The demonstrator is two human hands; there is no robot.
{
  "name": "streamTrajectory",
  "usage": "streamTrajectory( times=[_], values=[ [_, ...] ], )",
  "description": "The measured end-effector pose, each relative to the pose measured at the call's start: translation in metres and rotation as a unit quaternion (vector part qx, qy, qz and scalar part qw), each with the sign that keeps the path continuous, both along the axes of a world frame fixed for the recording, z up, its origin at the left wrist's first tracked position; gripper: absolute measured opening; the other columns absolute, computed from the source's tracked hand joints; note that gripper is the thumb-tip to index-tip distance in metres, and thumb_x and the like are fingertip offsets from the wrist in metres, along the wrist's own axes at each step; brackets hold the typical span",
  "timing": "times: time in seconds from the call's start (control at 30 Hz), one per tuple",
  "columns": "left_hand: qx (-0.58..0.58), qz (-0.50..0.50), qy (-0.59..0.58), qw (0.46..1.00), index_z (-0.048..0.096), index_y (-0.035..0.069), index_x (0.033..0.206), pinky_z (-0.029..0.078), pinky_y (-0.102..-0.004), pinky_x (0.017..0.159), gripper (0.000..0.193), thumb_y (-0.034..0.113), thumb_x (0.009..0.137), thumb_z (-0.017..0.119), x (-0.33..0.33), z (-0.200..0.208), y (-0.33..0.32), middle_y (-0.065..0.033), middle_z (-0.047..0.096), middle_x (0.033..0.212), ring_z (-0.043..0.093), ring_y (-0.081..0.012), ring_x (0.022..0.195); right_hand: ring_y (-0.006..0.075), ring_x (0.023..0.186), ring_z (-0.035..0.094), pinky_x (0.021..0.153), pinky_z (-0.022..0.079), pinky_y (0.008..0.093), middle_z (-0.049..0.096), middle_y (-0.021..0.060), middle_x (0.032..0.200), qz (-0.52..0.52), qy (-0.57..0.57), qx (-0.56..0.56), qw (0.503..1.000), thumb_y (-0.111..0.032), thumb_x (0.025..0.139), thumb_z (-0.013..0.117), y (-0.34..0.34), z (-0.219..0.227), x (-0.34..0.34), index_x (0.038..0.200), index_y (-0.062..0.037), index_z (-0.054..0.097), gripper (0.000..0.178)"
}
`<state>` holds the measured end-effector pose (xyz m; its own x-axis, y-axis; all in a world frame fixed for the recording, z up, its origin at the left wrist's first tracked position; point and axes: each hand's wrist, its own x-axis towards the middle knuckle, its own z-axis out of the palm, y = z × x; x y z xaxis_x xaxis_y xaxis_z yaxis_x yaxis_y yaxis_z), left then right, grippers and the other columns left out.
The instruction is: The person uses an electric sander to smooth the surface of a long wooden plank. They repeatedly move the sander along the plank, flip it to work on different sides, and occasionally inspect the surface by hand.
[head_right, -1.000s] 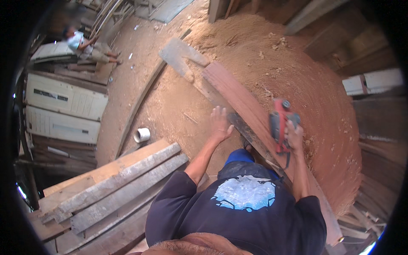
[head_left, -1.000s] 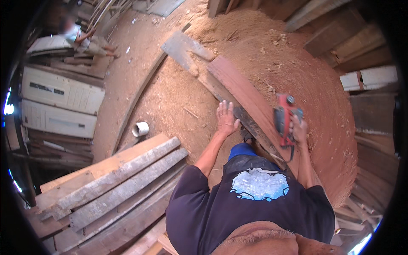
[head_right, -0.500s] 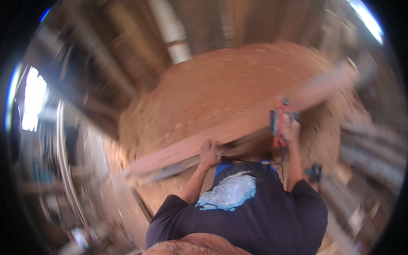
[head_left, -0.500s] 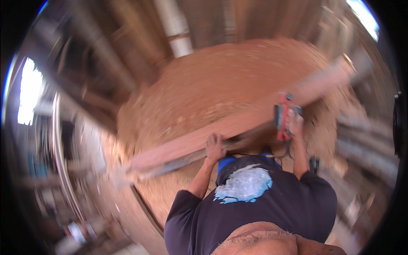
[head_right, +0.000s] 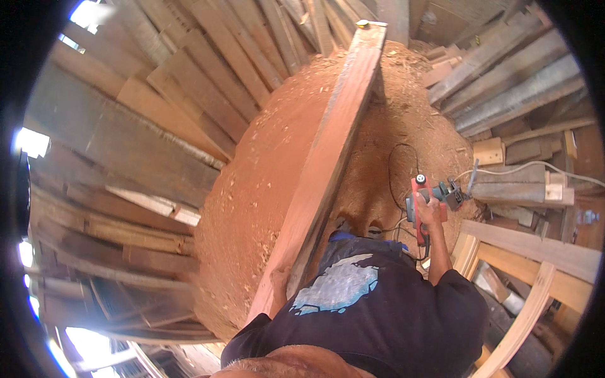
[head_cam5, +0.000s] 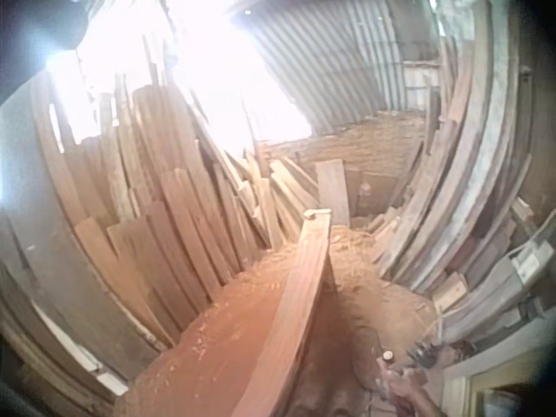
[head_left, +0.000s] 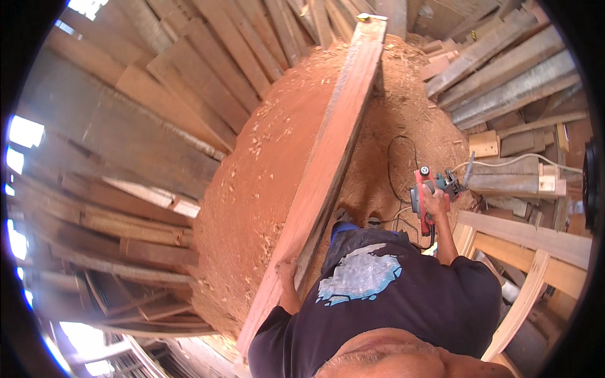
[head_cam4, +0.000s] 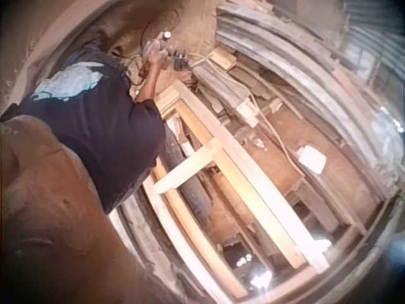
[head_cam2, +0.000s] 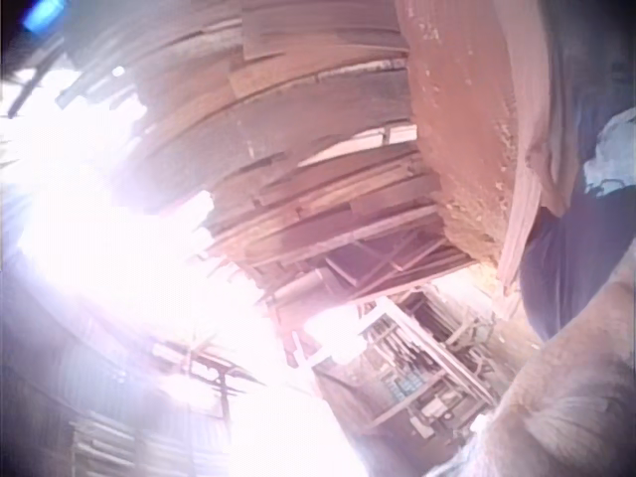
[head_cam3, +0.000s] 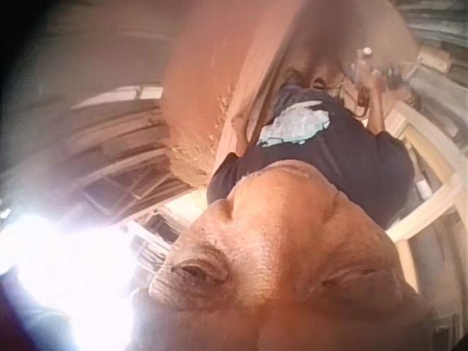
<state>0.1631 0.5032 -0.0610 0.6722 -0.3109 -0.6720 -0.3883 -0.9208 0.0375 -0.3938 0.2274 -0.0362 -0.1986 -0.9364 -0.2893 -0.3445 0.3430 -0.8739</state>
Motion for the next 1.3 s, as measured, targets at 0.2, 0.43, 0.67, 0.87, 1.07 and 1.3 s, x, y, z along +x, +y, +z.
streamTrajectory(
  times=[0.2, 0.43, 0.67, 0.87, 1.07, 1.3],
  values=[
    [-0.116, -0.079, -0.092, 0.986, 0.027, -0.004, 0.149, 0.011, -0.0566, 0.117, 0.096, 0.055, 0.082, 0.063, -0.045, 0.010, -0.179, -0.0323, 0.023, 0.154, 0.015, -0.0466, 0.145, 0.0094, 0.042, 0.047, 0.038, 0.037, 0.0278, 0.049, -0.0019, 0.055, -0.096, -0.028, 0.068, 0.993, -0.043, 0.091, 0.062, -0.019, 0.027, -0.018, 0.079, -0.0086, 0.059, 0.037],
    [-0.170, -0.243, 0.148, 0.944, 0.036, -0.006, 0.142, 0.030, -0.0501, 0.112, 0.097, 0.055, 0.076, 0.072, -0.082, 0.003, -0.456, -0.0314, 0.037, 0.148, 0.036, -0.0399, 0.139, 0.0141, 0.047, 0.057, 0.043, 0.046, 0.0298, 0.060, 0.0050, 0.061, -0.163, 0.042, 0.095, 0.981, -0.043, 0.087, 0.067, -0.104, 0.047, -0.034, 0.087, -0.0049, 0.066, 0.038],
    [-0.318, -0.365, 0.149, 0.862, 0.045, -0.008, 0.136, 0.042, -0.0443, 0.106, 0.094, 0.049, 0.070, 0.081, -0.119, -0.033, -0.592, -0.0281, 0.052, 0.136, 0.051, -0.0391, 0.128, 0.0117, 0.045, 0.052, 0.041, 0.042, 0.0280, 0.054, 0.0013, 0.057, -0.244, 0.036, 0.030, 0.969, -0.040, 0.090, 0.064, -0.194, 0.065, -0.044, 0.083, -0.0061, 0.064, 0.035],
    [-0.237, -0.303, 0.248, 0.889, 0.046, -0.009, 0.135, 0.042, -0.0446, 0.106, 0.096, 0.042, 0.064, 0.088, -0.115, -0.058, -0.634, -0.0289, 0.054, 0.133, 0.051, -0.0387, 0.127, 0.0111, 0.047, 0.053, 0.044, 0.042, 0.0298, 0.055, 0.0004, 0.058, -0.122, 0.048, 0.067, 0.989, -0.040, 0.091, 0.063, -0.312, 0.089, -0.062, 0.076, -0.0069, 0.061, 0.037],
    [-0.191, -0.255, 0.261, 0.911, 0.045, -0.011, 0.135, 0.042, -0.0451, 0.106, 0.100, 0.038, 0.059, 0.090, -0.108, -0.074, -0.625, -0.0291, 0.054, 0.134, 0.052, -0.0392, 0.127, 0.0123, 0.050, 0.054, 0.046, 0.044, 0.0313, 0.057, 0.0019, 0.061, 0.019, 0.074, 0.096, 0.992, -0.041, 0.091, 0.063, -0.479, 0.070, -0.076, 0.083, -0.0059, 0.064, 0.037],
    [-0.119, -0.126, 0.131, 0.976, 0.042, 0.002, 0.143, 0.042, -0.0462, 0.106, 0.103, 0.032, 0.057, 0.091, -0.124, -0.061, -0.595, -0.0237, 0.054, 0.137, 0.051, -0.0354, 0.129, 0.0406, 0.103, 0.065, 0.087, 0.051, 0.0446, 0.067, 0.0300, 0.105, 0.271, 0.184, 0.025, 0.945, -0.047, 0.087, 0.062, -0.703, 0.074, -0.045, 0.114, 0.0030, 0.065, 0.057]
  ],
)
